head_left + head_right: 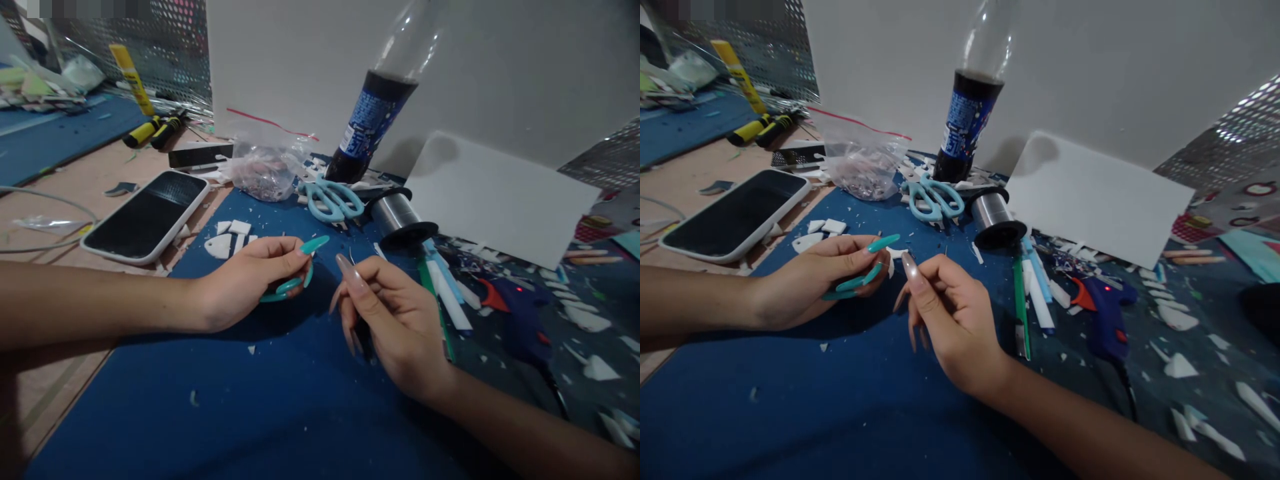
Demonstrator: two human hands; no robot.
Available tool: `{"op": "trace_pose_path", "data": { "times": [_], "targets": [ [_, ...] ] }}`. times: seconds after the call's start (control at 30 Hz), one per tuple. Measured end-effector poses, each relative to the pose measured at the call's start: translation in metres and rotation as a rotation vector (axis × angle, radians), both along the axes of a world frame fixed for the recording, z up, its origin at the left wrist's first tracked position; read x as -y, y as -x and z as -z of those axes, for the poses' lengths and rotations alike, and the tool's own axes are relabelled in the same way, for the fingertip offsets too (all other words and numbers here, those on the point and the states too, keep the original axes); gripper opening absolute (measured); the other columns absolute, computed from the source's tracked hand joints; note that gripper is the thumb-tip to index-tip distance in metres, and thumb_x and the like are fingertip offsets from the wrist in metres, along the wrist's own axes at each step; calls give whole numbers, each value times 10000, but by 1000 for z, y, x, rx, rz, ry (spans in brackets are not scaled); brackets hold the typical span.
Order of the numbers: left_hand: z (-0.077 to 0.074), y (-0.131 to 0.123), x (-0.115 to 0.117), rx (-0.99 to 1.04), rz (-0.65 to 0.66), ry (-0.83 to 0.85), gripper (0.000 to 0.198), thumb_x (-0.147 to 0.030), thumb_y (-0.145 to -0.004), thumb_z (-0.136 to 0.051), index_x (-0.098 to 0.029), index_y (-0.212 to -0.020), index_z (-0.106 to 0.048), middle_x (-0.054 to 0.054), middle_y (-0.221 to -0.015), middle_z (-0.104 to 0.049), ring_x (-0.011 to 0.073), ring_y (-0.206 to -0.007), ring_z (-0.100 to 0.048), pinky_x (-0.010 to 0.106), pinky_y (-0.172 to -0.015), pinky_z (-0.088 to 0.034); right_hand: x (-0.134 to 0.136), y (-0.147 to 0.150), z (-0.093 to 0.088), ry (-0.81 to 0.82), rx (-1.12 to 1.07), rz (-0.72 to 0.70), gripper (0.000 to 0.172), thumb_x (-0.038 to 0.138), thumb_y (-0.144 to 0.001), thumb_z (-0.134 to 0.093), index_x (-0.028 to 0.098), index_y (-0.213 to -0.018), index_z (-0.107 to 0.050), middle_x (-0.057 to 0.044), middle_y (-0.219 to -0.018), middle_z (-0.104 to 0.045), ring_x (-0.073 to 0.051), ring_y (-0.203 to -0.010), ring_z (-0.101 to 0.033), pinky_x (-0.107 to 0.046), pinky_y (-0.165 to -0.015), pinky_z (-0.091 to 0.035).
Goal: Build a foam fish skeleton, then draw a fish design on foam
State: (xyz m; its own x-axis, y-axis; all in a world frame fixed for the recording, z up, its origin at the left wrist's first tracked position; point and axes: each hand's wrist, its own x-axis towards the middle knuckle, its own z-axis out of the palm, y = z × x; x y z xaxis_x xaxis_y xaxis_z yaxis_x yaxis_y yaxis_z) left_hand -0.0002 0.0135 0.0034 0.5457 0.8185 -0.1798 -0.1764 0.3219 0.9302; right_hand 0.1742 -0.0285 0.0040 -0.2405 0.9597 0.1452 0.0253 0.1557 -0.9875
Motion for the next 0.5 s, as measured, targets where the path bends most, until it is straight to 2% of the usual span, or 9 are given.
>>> {"op": "trace_pose_path", "data": {
  "times": [0.2, 0.5],
  "targets": [
    [-2, -2, 1, 33, -46, 88, 242, -170, -891, -500, -120, -654, -521, -22, -590, -481, 47, -495, -390, 160, -492, -309, 0, 0, 1, -12, 29, 6, 253, 271, -959, -491, 179, -730, -546, 72, -479, -509, -26, -342, -464, -144, -344, -365],
    [-6, -4, 4, -1, -165, 145, 203, -129, -875, -529, -111, -674, -551, -27, -561, -491, 43, -474, -392, 151, -472, -303, -1, 1, 1, -34, 34, 28, 241, 259, -953, -500, 180, -729, -543, 76, -485, -498, -25, -346, -472, -138, -341, -364]
  ]
}}
